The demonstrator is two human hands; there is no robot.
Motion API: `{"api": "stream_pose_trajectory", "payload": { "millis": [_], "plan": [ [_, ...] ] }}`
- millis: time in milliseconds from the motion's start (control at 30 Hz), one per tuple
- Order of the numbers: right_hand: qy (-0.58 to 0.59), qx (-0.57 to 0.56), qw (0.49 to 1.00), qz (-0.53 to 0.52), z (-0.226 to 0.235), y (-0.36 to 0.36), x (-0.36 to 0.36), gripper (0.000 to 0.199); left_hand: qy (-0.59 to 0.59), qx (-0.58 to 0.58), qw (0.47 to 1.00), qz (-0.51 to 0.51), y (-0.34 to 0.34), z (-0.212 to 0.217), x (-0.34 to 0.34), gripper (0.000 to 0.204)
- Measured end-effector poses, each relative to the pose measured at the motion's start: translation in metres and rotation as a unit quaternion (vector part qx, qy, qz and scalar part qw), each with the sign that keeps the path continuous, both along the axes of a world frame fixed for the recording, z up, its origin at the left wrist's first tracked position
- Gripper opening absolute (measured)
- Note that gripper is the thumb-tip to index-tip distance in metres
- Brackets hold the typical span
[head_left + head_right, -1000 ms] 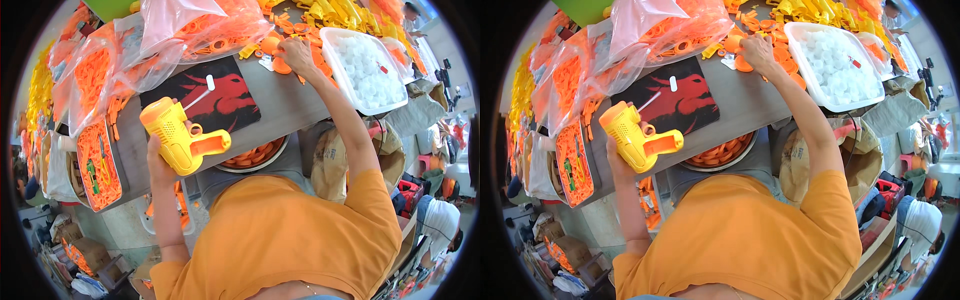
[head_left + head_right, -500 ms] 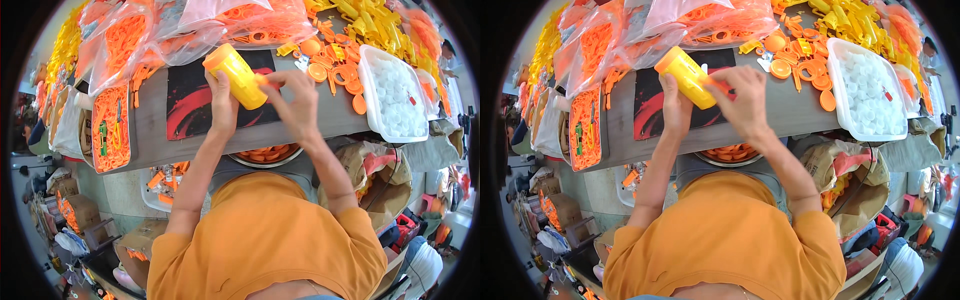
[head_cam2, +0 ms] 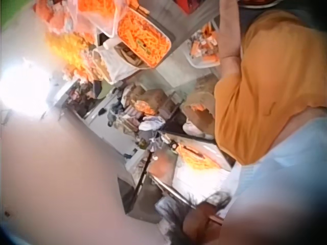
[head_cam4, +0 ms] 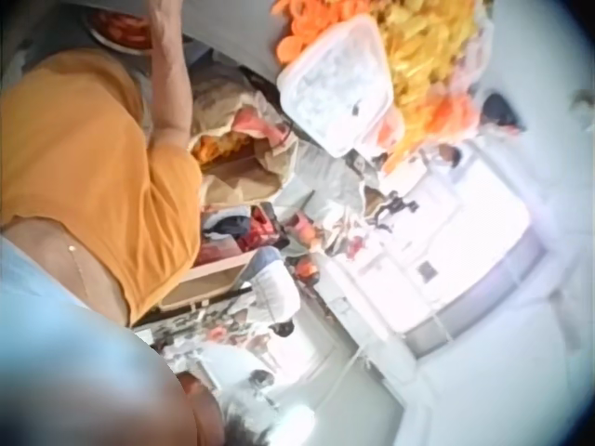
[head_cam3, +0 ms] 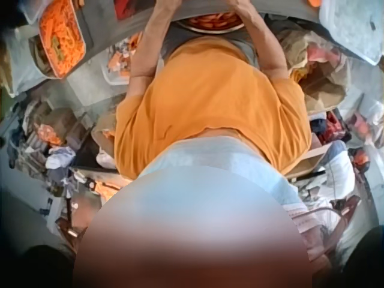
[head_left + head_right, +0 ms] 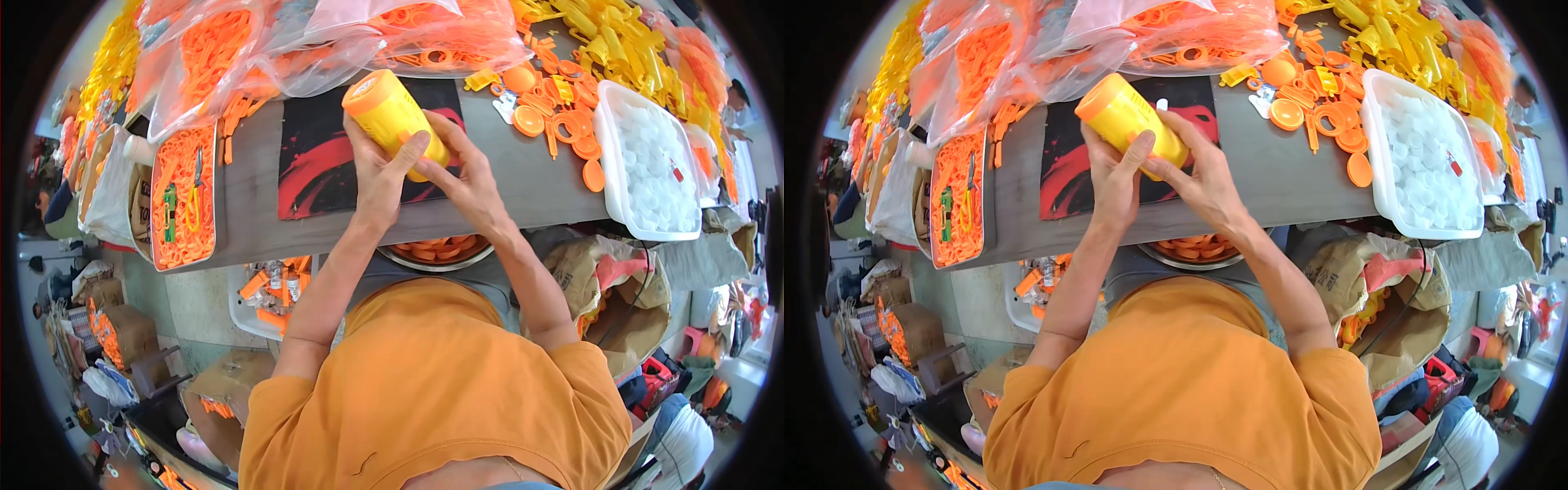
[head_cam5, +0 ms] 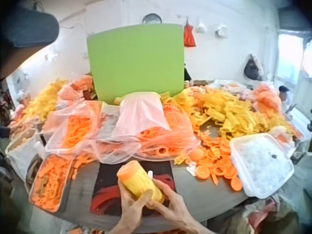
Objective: Assembling plastic toy guns from multiple orange and yellow components on a workbench.
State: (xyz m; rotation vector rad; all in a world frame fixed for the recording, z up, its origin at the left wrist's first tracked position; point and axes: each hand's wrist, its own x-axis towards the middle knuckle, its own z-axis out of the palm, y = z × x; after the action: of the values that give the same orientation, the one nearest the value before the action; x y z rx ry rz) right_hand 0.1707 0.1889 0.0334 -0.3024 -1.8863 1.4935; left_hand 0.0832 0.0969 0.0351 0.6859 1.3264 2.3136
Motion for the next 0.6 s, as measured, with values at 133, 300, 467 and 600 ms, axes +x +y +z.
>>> {"api": "stream_pose_trajectory", "payload": {
  "millis": [133, 300, 467, 600],
  "plan": [
    [-0.063, 0.087, 0.994, 0.014, -0.013, -0.012, -0.013, 0.06, -0.019, 0.016, 0.999, 0.042, -0.006, -0.003, -0.012, 0.066],
    [-0.043, 0.118, 0.989, 0.075, 0.003, -0.003, -0.008, 0.072, 0.135, -0.119, 0.981, 0.072, -0.054, -0.002, -0.033, 0.09],
    [-0.139, 0.119, 0.977, 0.105, 0.019, 0.014, -0.001, 0.063, 0.694, -0.391, 0.592, 0.125, -0.057, 0.017, -0.032, 0.09],
    [-0.182, 0.038, 0.98, 0.067, 0.022, 0.066, -0.009, 0.035, 0.62, -0.321, 0.712, 0.08, -0.059, 0.004, -0.04, 0.077]
  ]
}}
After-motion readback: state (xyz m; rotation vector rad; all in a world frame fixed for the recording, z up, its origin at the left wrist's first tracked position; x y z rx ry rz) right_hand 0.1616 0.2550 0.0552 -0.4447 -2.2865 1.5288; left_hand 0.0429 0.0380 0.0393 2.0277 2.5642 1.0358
